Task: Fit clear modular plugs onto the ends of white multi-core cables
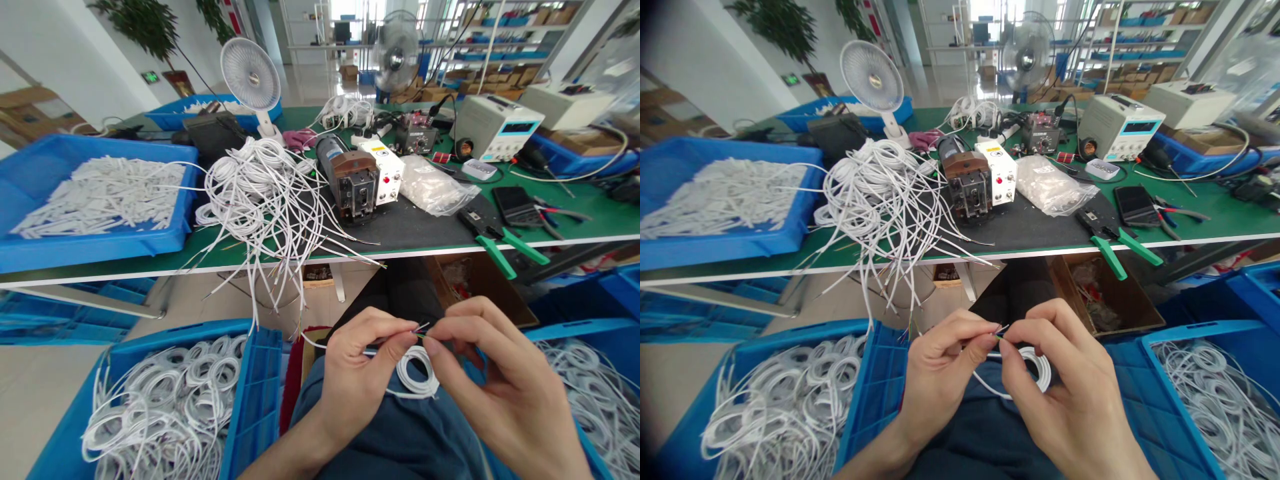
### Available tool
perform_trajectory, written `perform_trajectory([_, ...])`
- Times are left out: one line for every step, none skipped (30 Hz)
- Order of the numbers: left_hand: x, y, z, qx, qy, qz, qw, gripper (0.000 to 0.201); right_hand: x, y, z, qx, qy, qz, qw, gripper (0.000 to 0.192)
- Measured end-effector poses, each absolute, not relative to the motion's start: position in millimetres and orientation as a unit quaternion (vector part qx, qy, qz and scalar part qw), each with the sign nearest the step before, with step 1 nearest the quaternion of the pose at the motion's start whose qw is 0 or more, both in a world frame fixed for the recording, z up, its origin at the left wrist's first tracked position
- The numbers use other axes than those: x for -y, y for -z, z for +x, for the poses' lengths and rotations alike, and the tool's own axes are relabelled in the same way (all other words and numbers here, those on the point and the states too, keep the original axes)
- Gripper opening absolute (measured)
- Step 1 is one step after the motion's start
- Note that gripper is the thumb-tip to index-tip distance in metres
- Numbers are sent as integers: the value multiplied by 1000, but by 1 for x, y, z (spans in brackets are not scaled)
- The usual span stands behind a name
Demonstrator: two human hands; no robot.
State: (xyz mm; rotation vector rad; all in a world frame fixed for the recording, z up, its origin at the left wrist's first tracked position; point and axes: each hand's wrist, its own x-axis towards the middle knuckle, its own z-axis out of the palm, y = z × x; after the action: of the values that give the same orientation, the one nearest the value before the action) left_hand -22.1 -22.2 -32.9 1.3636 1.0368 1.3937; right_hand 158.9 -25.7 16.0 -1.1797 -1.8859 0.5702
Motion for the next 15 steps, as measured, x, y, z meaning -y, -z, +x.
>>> perform_trajectory([22,33,-22,-414,-562,554,453,13,25,-17,159,750,-219,-466,414,18])
perform_trajectory([22,33,-22,-409,-561,557,456,14,25,-17,158,751,-213,-464,420,19])
perform_trajectory([22,33,-22,-405,-560,557,460,14,24,-17,158,751,-209,-462,424,19])
perform_trajectory([22,33,-22,-403,-560,555,465,15,23,-17,157,751,-208,-460,425,19])
perform_trajectory([23,33,-22,-401,-561,551,470,15,21,-17,156,749,-213,-461,425,18])
perform_trajectory([23,33,-22,-401,-562,544,477,14,20,-16,156,745,-222,-464,425,18])
perform_trajectory([23,33,-23,-400,-563,535,486,14,18,-15,155,739,-235,-466,425,17])
perform_trajectory([23,33,-23,-398,-565,527,495,13,16,-14,155,734,-248,-468,426,17])
perform_trajectory([23,33,-23,-395,-567,519,503,12,15,-12,155,728,-260,-469,428,17])
perform_trajectory([23,33,-23,-393,-569,514,508,11,14,-11,155,722,-269,-469,431,17])
perform_trajectory([23,33,-23,-391,-571,510,511,11,13,-10,155,718,-276,-469,434,17])
perform_trajectory([23,32,-23,-391,-572,507,512,10,13,-9,155,716,-279,-468,438,17])
perform_trajectory([23,32,-23,-392,-574,505,512,9,13,-9,156,714,-281,-467,439,17])
perform_trajectory([23,32,-23,-393,-575,502,513,9,13,-9,156,713,-282,-468,439,16])
perform_trajectory([23,31,-22,-395,-575,499,515,9,13,-9,156,713,-284,-468,437,15])
